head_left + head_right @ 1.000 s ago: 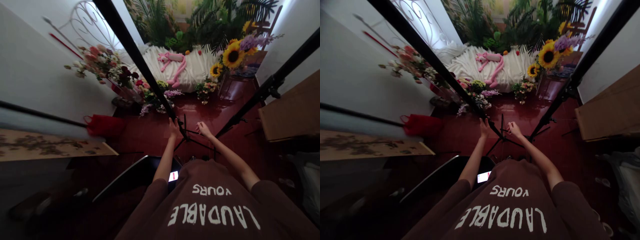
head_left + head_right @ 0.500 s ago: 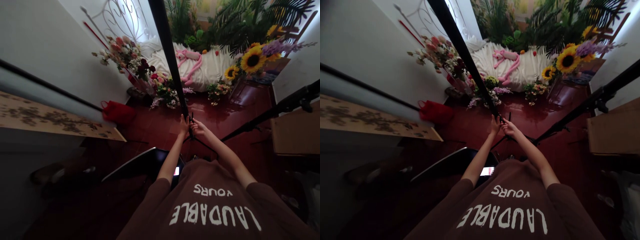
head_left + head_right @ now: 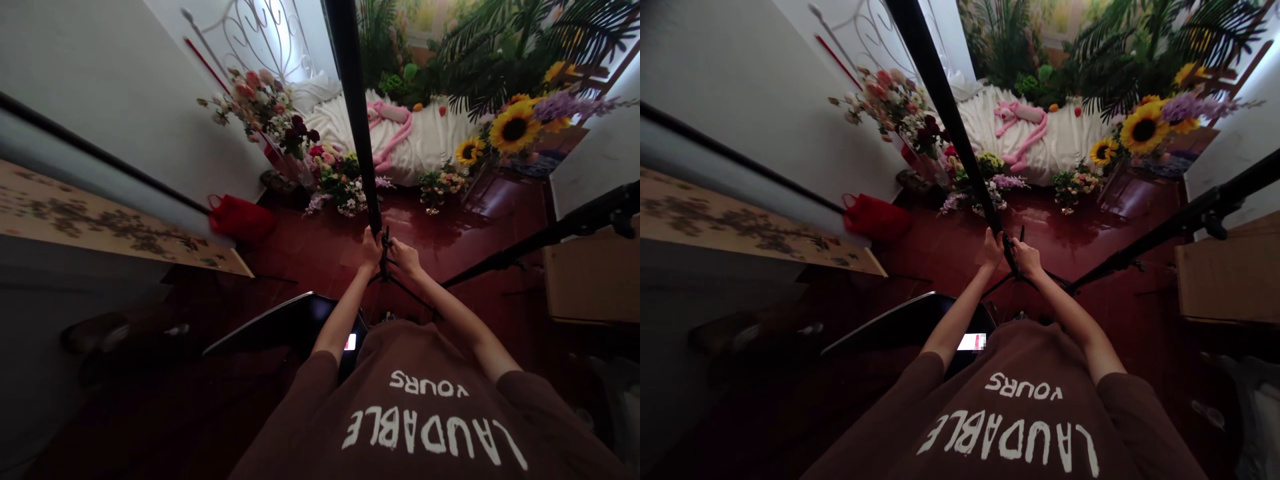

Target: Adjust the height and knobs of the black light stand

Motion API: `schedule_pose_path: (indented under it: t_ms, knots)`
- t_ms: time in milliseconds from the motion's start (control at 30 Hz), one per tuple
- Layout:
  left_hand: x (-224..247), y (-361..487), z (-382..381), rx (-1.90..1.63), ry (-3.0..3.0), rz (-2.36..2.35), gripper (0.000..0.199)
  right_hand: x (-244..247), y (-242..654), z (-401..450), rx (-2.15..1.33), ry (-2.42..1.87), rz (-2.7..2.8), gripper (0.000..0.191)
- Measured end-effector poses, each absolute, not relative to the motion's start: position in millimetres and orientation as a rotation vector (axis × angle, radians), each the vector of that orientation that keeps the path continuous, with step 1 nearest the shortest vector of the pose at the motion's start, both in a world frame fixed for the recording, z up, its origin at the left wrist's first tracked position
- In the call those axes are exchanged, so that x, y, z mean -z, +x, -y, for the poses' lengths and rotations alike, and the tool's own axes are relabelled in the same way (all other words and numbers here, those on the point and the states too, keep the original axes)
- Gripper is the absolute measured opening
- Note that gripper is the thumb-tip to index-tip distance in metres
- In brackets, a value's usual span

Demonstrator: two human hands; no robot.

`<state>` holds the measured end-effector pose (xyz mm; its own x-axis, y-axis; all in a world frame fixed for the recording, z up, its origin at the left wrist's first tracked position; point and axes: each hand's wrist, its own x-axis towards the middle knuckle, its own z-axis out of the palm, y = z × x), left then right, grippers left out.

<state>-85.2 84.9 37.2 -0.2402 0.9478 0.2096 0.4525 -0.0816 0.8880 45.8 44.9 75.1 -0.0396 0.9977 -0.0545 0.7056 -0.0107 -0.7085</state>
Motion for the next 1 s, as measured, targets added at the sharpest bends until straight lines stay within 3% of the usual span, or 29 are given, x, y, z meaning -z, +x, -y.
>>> schedule_pose_path:
  t_ms: [267, 467, 633, 833, 1000]
  knots:
    - [-74, -87, -99, -1.456, 1.551, -1.609, 0.050, -76, 43, -48, -0.946, -1.762, 1.747, 0.007]
    - [-107, -84, -119, -1.704, 1.549, -1.465, 0.058, -77, 32, -51, -1.472, -1.578, 1.279, 0.022]
    - [-137, -75, -128, -1.805, 1.488, -1.430, 0.058, -90, 29, -56, -1.841, -1.516, 0.740, 0.047]
    - [-146, -76, -129, -1.824, 1.480, -1.363, 0.050, -102, 33, -63, -2.143, -1.154, 0.228, 0.040]
    - [-149, -79, -130, -1.850, 1.500, -1.350, 0.048, -106, 28, -62, -2.060, -1.053, 0.139, 0.038]
